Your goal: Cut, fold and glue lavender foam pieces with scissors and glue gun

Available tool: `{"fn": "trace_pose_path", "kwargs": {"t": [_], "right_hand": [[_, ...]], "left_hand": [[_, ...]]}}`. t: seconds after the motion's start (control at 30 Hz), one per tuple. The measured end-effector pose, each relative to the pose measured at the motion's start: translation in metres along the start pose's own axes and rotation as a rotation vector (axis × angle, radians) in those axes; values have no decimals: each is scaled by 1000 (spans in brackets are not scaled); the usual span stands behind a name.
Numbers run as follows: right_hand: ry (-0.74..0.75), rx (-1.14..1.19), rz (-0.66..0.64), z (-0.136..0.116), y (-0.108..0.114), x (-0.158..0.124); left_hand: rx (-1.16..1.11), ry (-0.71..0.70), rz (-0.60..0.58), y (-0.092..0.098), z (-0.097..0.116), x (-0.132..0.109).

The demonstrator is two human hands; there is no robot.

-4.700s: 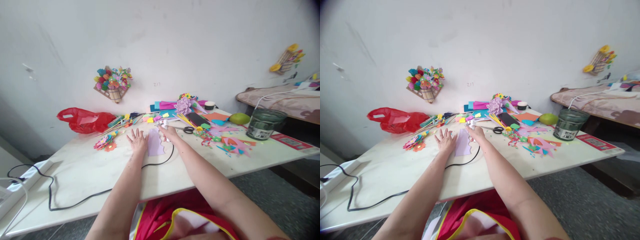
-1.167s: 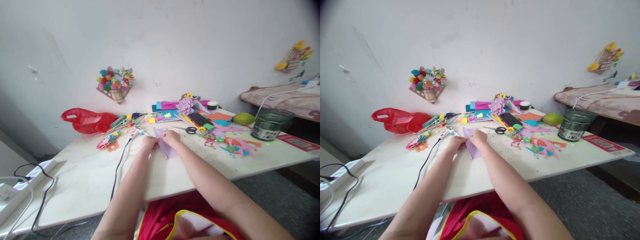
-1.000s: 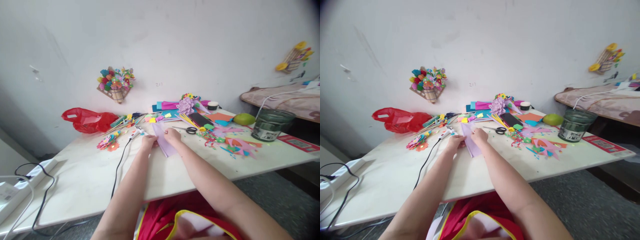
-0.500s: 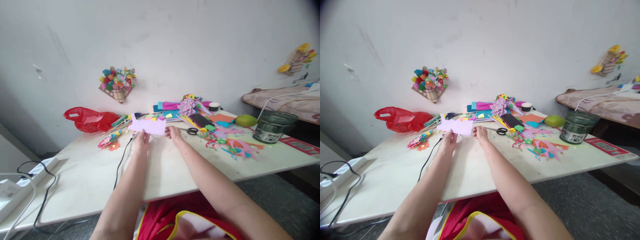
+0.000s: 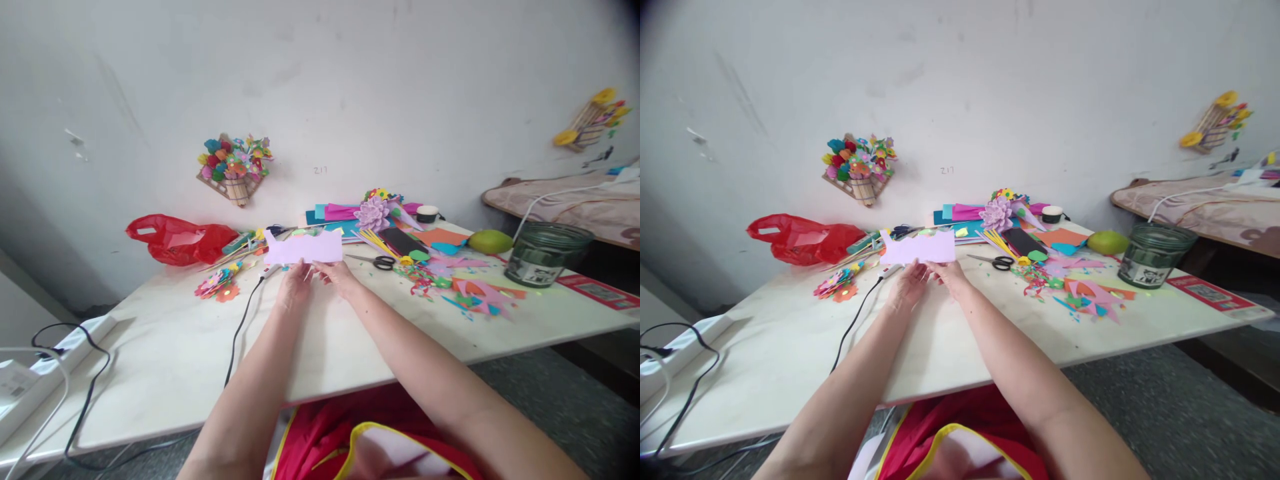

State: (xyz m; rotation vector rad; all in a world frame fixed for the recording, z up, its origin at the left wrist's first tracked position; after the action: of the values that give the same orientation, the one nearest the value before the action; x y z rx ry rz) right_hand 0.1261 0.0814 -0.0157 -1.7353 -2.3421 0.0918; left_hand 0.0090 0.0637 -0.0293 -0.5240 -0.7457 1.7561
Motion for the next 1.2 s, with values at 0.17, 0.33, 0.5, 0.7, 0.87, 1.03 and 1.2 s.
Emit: {"fn": "trace_pose_path", "kwargs": {"t": [0.17, 0.33, 0.5, 0.7, 0.87, 1.03, 1.2], "right_hand": [[38, 55, 49, -8, 7, 0], [22, 24, 12, -7, 2, -2], [2, 12, 84, -4, 4, 0], [23, 0, 141, -6, 8, 1], [55, 2, 149, -9, 7, 0], [81, 16, 150, -11, 6, -1], [97, 47, 175, -12, 5, -1]], "left_hand": [[-19, 25, 28, 0, -1, -2], [112, -1, -14, -2, -2, -5], [167, 39, -156, -10, -10, -9], [218, -18, -178, -11, -11, -9], [223, -58, -156, -11, -9, -9], [191, -62, -85, -8, -6, -8], [167, -62, -12, -5, -2, -7]]}}
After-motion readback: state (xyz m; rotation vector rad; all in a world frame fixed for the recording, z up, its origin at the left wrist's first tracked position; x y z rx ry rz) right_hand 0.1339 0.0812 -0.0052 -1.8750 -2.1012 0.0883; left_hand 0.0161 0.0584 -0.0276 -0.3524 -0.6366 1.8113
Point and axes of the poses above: each hand's wrist, its own x-axis towards the middle knuckle, its own y-axis out of the back of the hand, z = x × y, the point moved 4 cm from there along x, towards the middle knuckle, and after that the axes turned 4 degrees about -x, right-handed, at the moved point
